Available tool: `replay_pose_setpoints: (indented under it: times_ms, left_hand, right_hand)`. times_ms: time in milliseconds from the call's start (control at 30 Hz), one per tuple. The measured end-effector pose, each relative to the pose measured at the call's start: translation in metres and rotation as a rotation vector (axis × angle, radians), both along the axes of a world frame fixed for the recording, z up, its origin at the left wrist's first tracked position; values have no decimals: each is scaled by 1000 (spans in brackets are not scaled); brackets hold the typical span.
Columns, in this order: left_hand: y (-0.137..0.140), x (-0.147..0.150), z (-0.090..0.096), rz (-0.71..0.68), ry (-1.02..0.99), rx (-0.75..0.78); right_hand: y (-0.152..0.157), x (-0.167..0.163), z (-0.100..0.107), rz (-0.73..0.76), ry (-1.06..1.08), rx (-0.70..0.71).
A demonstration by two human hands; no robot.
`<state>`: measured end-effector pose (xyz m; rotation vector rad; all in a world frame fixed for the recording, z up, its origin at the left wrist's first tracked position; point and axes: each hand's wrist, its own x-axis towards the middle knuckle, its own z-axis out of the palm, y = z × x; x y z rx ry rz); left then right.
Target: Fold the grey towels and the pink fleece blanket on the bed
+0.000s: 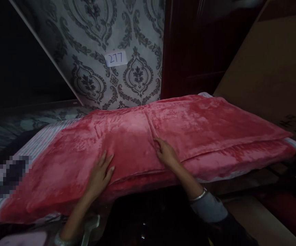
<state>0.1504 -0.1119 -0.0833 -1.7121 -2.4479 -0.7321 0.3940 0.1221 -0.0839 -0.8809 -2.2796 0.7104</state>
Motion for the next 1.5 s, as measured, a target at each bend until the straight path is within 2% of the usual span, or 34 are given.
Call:
replay_pose_setpoints:
  times_ms: [100,233,300,367,500,633,800,933,1033,1100,1167,1233,1300,1400,1500]
  left_hand:
    - [-9,5,0,5,37,-4]
    - [-13,15,10,59,139,20]
    - [-11,26,12,47,216,18]
    - [-8,37,8,0,280,-20]
    - [-5,48,-7,-14,374,-93]
    - [-5,46,-12,-36,382,-73]
    - [-15,46,-2,-73,269,40]
    - [-25,31,23,-141,7,165]
    - [-4,6,52,-103,-88,192]
    - [27,-12,68,-90,-57,138]
    - [62,-25,73,-42,4,41]
    - [91,-30,67,1,94,-81]
    - [106,-29,53,8,193,-190]
    - [108,-24,31,5,301,-258]
    - [103,-23,23,14,334,-260]
  right_hand:
    - [-2,8,0,-29,-103,4]
    - [-18,4,20,-45,-161,207]
    - [-35,-8,31,-8,-142,310]
    - [-52,-22,36,85,-182,356]
    - [-71,-39,26,259,-431,286]
    - [-69,-37,14,256,-494,232]
    - [-68,-32,19,253,-456,208]
    - [-64,-35,35,276,-378,189]
    - [-53,-54,54,279,-307,219]
    - [-43,-73,65,249,-314,243]
    - [-31,-89,69,193,-365,250]
    - [-20,-98,64,151,-425,259]
    - [-11,-98,50,140,-470,282]
    - [-3,-89,27,128,-500,307]
    - [0,-79,15,127,-514,315]
